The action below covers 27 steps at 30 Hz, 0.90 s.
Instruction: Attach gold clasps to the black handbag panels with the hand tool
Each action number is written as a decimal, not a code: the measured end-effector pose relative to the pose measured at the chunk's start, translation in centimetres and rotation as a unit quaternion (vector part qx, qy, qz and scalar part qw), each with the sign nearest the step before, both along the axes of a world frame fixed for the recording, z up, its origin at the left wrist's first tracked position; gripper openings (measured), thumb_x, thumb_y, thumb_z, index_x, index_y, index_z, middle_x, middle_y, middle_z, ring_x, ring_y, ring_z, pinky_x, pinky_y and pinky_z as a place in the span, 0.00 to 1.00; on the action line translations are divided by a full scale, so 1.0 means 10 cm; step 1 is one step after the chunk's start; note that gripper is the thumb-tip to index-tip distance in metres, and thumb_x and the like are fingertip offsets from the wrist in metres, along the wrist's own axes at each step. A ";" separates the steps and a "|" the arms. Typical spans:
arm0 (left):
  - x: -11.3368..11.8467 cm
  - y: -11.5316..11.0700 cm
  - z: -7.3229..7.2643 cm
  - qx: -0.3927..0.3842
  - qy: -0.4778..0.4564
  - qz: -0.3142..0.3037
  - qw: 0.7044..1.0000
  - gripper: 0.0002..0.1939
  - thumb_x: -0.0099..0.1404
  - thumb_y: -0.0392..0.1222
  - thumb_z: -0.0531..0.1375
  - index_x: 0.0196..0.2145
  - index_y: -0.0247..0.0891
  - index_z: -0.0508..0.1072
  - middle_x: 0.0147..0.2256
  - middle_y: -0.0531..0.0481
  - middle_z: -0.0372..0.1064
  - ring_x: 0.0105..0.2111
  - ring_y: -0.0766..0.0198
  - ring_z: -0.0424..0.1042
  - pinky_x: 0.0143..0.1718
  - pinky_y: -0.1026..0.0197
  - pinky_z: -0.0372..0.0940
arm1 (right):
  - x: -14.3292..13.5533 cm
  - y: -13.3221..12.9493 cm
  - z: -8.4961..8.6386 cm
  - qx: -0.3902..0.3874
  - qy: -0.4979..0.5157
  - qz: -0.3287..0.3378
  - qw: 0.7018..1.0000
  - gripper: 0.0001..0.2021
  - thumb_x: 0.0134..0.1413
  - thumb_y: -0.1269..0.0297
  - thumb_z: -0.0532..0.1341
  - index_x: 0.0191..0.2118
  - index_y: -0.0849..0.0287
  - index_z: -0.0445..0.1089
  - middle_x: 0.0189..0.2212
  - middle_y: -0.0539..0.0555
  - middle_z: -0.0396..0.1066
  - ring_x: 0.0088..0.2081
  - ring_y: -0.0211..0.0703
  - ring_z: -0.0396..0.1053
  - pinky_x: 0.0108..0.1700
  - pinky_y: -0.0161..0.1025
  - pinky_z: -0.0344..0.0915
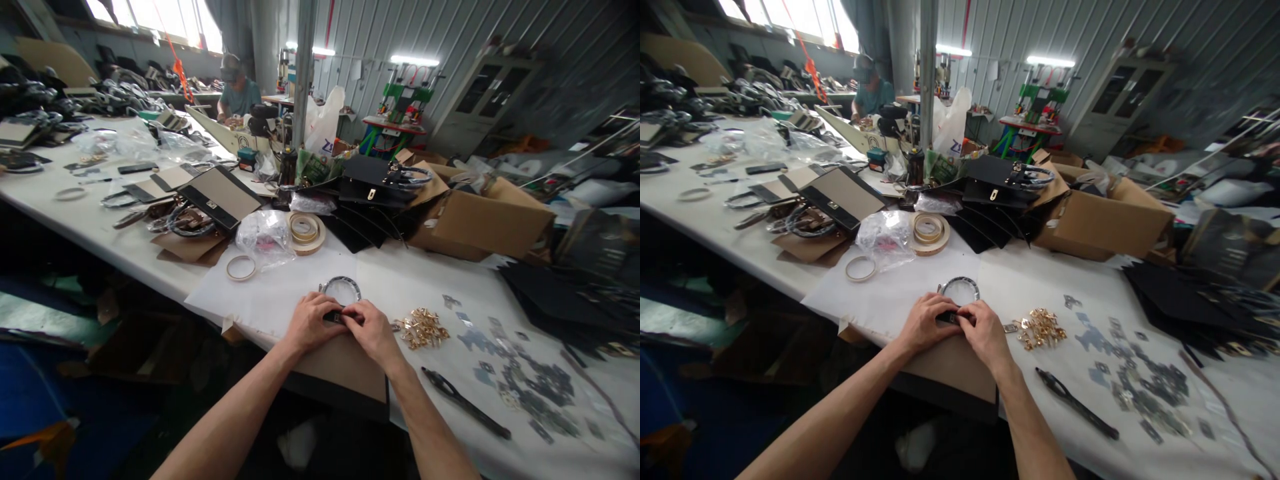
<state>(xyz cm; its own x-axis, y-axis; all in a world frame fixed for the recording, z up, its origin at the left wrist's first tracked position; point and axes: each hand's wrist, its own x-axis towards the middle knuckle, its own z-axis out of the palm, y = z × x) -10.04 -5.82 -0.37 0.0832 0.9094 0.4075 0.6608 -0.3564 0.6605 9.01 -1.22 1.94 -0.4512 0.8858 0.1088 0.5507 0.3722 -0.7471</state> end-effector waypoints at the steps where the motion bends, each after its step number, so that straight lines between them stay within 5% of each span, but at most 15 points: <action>1: -0.01 0.00 0.00 0.000 -0.004 -0.003 1.000 0.20 0.59 0.52 0.74 0.46 0.44 0.81 0.47 0.46 0.80 0.50 0.51 0.73 0.53 0.49 0.67 | 0.00 -0.02 -0.02 0.011 0.003 -0.004 1.000 0.08 0.61 0.61 0.62 0.38 0.53 0.79 0.38 0.55 0.76 0.37 0.47 0.74 0.42 0.43 0.72; 6: -0.02 0.00 -0.01 0.011 -0.017 -0.022 1.000 0.17 0.59 0.48 0.74 0.45 0.44 0.82 0.46 0.46 0.80 0.50 0.51 0.73 0.54 0.48 0.68 | -0.01 -0.07 -0.09 0.055 0.001 -0.008 0.998 0.10 0.65 0.59 0.61 0.39 0.53 0.80 0.37 0.56 0.75 0.39 0.49 0.73 0.46 0.46 0.72; 10: -0.03 0.00 -0.02 0.014 -0.025 -0.022 0.999 0.18 0.58 0.48 0.74 0.46 0.43 0.81 0.47 0.45 0.79 0.50 0.51 0.73 0.54 0.48 0.69 | 0.11 -0.11 -0.02 0.005 0.099 -0.039 0.994 0.14 0.64 0.53 0.62 0.47 0.54 0.79 0.44 0.57 0.77 0.38 0.46 0.74 0.45 0.44 0.75; 14: -0.04 -0.01 0.00 0.006 -0.015 -0.023 1.000 0.22 0.59 0.48 0.74 0.50 0.44 0.79 0.49 0.45 0.78 0.51 0.51 0.72 0.56 0.47 0.67 | 0.63 -0.32 0.06 0.004 0.183 -0.239 0.954 0.24 0.59 0.45 0.65 0.53 0.57 0.76 0.43 0.57 0.79 0.35 0.45 0.75 0.41 0.43 0.75; 16: -0.04 -0.03 0.00 0.004 -0.003 -0.030 1.000 0.18 0.62 0.47 0.71 0.50 0.45 0.80 0.49 0.46 0.78 0.51 0.52 0.72 0.56 0.47 0.67 | 1.05 -0.49 0.03 0.030 0.162 -0.355 0.920 0.28 0.56 0.41 0.66 0.53 0.57 0.76 0.43 0.58 0.79 0.38 0.49 0.76 0.44 0.45 0.75; 18: -0.03 -0.04 0.01 0.002 0.007 -0.034 0.999 0.12 0.65 0.47 0.69 0.47 0.47 0.81 0.49 0.47 0.78 0.51 0.53 0.72 0.56 0.48 0.66 | 1.54 -0.63 -0.06 0.034 0.086 -0.404 0.910 0.31 0.53 0.37 0.66 0.52 0.58 0.77 0.43 0.60 0.80 0.40 0.54 0.77 0.46 0.49 0.74; 23: -0.02 -0.02 0.03 -0.002 0.016 -0.021 1.000 0.06 0.66 0.46 0.68 0.40 0.46 0.83 0.47 0.50 0.79 0.49 0.54 0.73 0.53 0.51 0.66 | 2.52 -0.74 -0.45 0.052 -0.121 -0.292 0.947 0.36 0.38 0.27 0.67 0.44 0.51 0.81 0.47 0.60 0.79 0.44 0.66 0.77 0.47 0.59 0.74; 27: -0.02 0.03 0.03 -0.013 0.029 -0.026 0.999 0.06 0.65 0.45 0.68 0.40 0.46 0.83 0.46 0.50 0.79 0.49 0.54 0.73 0.53 0.51 0.66 | 2.70 -0.79 -0.64 0.082 -0.131 -0.235 0.960 0.34 0.43 0.23 0.61 0.37 0.50 0.82 0.40 0.59 0.80 0.46 0.66 0.77 0.55 0.59 0.70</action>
